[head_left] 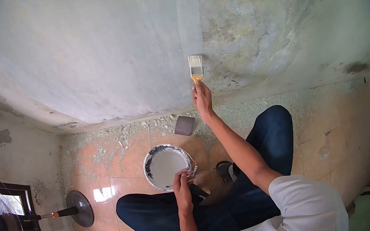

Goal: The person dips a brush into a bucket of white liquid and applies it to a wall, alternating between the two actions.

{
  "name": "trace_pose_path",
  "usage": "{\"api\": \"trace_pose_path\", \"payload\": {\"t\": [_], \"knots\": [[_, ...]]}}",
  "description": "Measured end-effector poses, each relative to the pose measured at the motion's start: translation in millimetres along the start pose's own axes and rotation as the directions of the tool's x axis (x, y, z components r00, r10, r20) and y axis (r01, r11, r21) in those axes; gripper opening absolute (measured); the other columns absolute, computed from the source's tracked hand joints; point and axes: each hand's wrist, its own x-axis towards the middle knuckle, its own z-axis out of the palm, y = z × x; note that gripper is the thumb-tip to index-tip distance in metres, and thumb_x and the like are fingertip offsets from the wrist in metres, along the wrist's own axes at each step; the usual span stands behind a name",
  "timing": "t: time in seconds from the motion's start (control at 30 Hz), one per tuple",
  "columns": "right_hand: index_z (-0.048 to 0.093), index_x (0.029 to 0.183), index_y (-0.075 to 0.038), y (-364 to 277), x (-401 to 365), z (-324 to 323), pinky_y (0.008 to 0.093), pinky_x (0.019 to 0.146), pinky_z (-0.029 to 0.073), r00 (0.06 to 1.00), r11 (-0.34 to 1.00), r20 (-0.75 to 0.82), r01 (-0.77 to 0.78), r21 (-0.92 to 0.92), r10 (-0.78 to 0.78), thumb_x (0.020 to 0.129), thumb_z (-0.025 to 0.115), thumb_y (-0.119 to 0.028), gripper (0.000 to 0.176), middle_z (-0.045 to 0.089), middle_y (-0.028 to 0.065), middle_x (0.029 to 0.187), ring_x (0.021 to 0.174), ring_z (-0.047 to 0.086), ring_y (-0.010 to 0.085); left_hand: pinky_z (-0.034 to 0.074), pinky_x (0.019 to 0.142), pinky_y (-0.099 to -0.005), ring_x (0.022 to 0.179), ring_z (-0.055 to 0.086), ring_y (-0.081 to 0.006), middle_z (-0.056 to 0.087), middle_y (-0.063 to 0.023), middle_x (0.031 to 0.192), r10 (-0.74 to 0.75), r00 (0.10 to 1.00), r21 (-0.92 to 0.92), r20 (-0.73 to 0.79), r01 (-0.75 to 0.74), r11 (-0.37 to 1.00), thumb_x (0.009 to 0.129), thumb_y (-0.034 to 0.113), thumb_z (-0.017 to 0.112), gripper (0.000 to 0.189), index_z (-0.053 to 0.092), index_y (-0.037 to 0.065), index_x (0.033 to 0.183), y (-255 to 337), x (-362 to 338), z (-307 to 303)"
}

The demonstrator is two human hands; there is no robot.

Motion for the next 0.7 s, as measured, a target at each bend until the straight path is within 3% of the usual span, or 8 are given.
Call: {"api": "trace_pose_path", "payload": {"t": [0.13, 0.23, 0.3, 0.4, 0.53, 0.63, 0.67, 0.7], "knots": [[0.055, 0.091, -0.014, 94.8, 40.7, -42.0, 0.0273, 0.042, 0.027, 0.996, 0.993, -0.079, -0.046, -0.109, 0.038, 0.116, 0.05, -0.043, 0.038, 0.043, -0.0067, 0.064, 0.046, 0.033, 0.0064, 0.054, 0.09, -0.0334, 0.101, 0.072, -0.0208, 0.073, -0.0102, 0.114, 0.01, 1.0, 0.01, 0.012, -0.01, 1.0, 0.114, 0.025, 0.05, 0.034, 0.067, 0.001, 0.131, -2.5, 1.8, -2.1], [0.057, 0.087, -0.01, 175.9, 49.2, -95.5, 0.0326, 0.04, 0.029, 0.957, 0.942, -0.19, -0.257, -0.214, 0.218, 0.113, 0.052, -0.044, 0.043, 0.046, -0.0033, 0.06, 0.043, 0.039, 0.0114, 0.054, 0.09, -0.0331, 0.101, 0.072, -0.0207, 0.073, -0.0102, 0.114, 0.008, 1.0, 0.022, 0.007, -0.009, 1.0, 0.114, 0.025, 0.05, 0.034, 0.067, 0.001, 0.131, -0.8, 2.4, -3.1], [0.056, 0.082, -0.01, 267.0, 62.3, -123.3, 0.0338, 0.037, 0.028, 0.717, 0.749, -0.276, -0.663, 0.013, 0.64, 0.113, 0.053, -0.042, 0.044, 0.047, -0.0001, 0.057, 0.039, 0.04, 0.0141, 0.054, 0.09, -0.033, 0.101, 0.072, -0.0206, 0.074, -0.0101, 0.114, 0.002, 1.0, 0.024, -0.004, -0.002, 1.0, 0.114, 0.025, 0.05, 0.034, 0.068, 0.001, 0.131, -2.4, 1.7, -1.8], [0.056, 0.087, -0.009, 176.3, 43.9, -86.9, 0.0305, 0.039, 0.026, 0.792, 0.803, -0.275, -0.587, -0.103, 0.545, 0.115, 0.049, -0.038, 0.041, 0.045, 0.0, 0.06, 0.042, 0.035, 0.0109, 0.054, 0.09, -0.0331, 0.102, 0.072, -0.0203, 0.074, -0.01, 0.114, -0.014, 1.0, 0.011, -0.009, 0.014, 1.0, 0.114, 0.025, 0.05, 0.034, 0.068, 0.001, 0.13, -2.4, 6.9, -2.4], [0.056, 0.088, -0.01, 114.7, 52.1, -67.6, 0.0299, 0.04, 0.026, 0.879, 0.892, -0.176, -0.452, -0.014, 0.442, 0.115, 0.05, -0.039, 0.04, 0.044, -0.0014, 0.059, 0.042, 0.036, 0.01, 0.053, 0.09, -0.0331, 0.102, 0.072, -0.0198, 0.074, -0.0102, 0.114, -0.02, 1.0, 0.022, 0.006, 0.02, 1.0, 0.115, 0.025, 0.05, 0.034, 0.068, 0.001, 0.13, -1.9, 8.7, 0.5], [0.053, 0.08, -0.011, 105.5, 17.1, -53.5, 0.0299, 0.04, 0.028, 0.984, 0.969, -0.172, -0.088, -0.23, 0.049, 0.114, 0.05, -0.038, 0.044, 0.048, -0.0018, 0.064, 0.043, 0.042, 0.0098, 0.053, 0.09, -0.0331, 0.102, 0.072, -0.0193, 0.074, -0.0104, 0.114, -0.024, 0.999, 0.025, 0.021, 0.024, 0.999, 0.115, 0.025, 0.05, 0.034, 0.068, 0.002, 0.13, -1.3, 12.5, 4.1], [0.053, 0.08, -0.011, 120.5, 18.1, -62.8, 0.0299, 0.04, 0.028, 0.984, 0.969, -0.173, -0.087, -0.231, 0.047, 0.114, 0.05, -0.038, 0.044, 0.048, -0.0018, 0.064, 0.043, 0.042, 0.0098, 0.053, 0.089, -0.033, 0.102, 0.072, -0.0192, 0.074, -0.0104, 0.113, -0.029, 0.999, 0.026, 0.025, 0.029, 0.999, 0.115, 0.026, 0.05, 0.034, 0.068, 0.002, 0.13, -1.0, 14.0, 4.4], [0.055, 0.084, -0.011, 124.3, 15.5, -64.4, 0.0289, 0.04, 0.027, 0.928, 0.934, -0.235, -0.328, -0.145, 0.289, 0.114, 0.051, -0.04, 0.042, 0.048, -0.003, 0.064, 0.044, 0.039, 0.009, 0.053, 0.089, -0.033, 0.102, 0.072, -0.0192, 0.074, -0.0104, 0.113, -0.029, 0.999, 0.028, 0.027, 0.028, 0.999, 0.115, 0.026, 0.05, 0.034, 0.068, 0.002, 0.13, -0.8, 14.3, 4.7]]}}
